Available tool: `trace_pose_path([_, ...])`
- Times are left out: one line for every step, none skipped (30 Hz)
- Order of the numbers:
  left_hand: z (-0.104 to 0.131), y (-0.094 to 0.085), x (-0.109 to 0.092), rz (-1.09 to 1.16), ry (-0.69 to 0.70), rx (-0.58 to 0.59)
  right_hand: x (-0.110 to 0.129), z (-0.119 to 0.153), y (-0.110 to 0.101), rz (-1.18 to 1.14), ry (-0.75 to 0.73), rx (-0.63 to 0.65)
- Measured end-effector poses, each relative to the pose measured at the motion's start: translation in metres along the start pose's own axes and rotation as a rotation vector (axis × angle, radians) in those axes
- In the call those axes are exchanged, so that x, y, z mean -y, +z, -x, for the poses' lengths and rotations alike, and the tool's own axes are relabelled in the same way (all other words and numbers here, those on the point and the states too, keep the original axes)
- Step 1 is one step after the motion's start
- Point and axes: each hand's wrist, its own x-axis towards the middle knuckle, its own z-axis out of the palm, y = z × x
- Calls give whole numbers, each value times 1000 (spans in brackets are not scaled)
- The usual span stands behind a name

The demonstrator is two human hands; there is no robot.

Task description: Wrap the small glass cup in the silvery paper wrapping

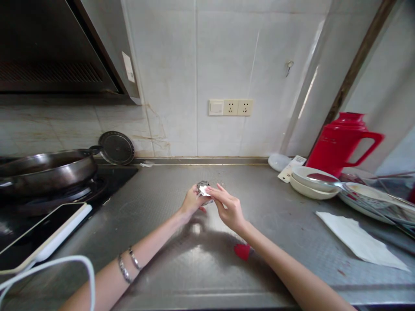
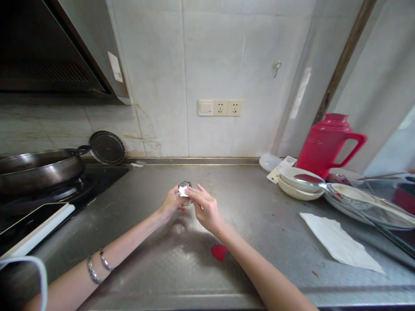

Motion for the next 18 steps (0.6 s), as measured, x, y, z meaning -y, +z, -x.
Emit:
trace_pose_path([0, -1, 0, 3, -2, 8, 0, -1, 0, -7, 1, -8])
trace_pose_path([-1, -1, 1, 1, -2, 15, 0, -1, -1, -11, 4, -16])
trace_pose_path([-1, -1, 1, -5, -2, 22, 0, -2, -2, -11, 12, -28])
trace_pose_path([-1, -2, 2, -13, -3, 27, 0, -3, -3, -5, 23, -48])
trace_pose_path([-1, -2, 2, -21, -5, 32, -1, -4, -3, 4, 37, -73])
trace_pose_path([-1, -2, 2, -27, -5, 39, -2, -5, -4, 16, 51, -104])
trace_pose_path([-1, -1, 3, -29, -5, 51, -3, -5, -5, 27, 63, -132])
trace_pose_path([0, -1, 3, -26, -3, 63, -4, -6, -5, 34, 70, -152])
trace_pose_path([0, 0, 3, -20, -3, 76, -5, -6, -5, 37, 69, -161])
trace_pose_path([1, 0, 4, -13, -4, 88, -5, -6, -5, 38, 60, -158])
trace_pose_path([1, 1, 3, -8, -9, 98, -5, -5, -4, 38, 44, -144])
trace_pose_path([1, 1, 3, -6, -16, 100, -5, -4, -4, 41, 24, -126])
trace_pose_path([1, 1, 3, -8, -24, 98, -5, -4, -3, 47, 2, -105])
trace_pose_path([1, 1, 2, -10, -30, 93, -4, -3, -3, 57, -21, -87])
trace_pose_path([1, 1, 2, -12, -34, 89, -3, -3, -3, 68, -43, -71])
trace_pose_path([1, 1, 1, -15, -37, 84, -2, -3, -2, 77, -62, -53])
trace_pose_path([1, 0, 1, -17, -37, 75, -1, -3, -2, 84, -76, -35])
trace_pose_path([0, 0, 1, -19, -35, 65, 0, -3, -3, 87, -87, -18])
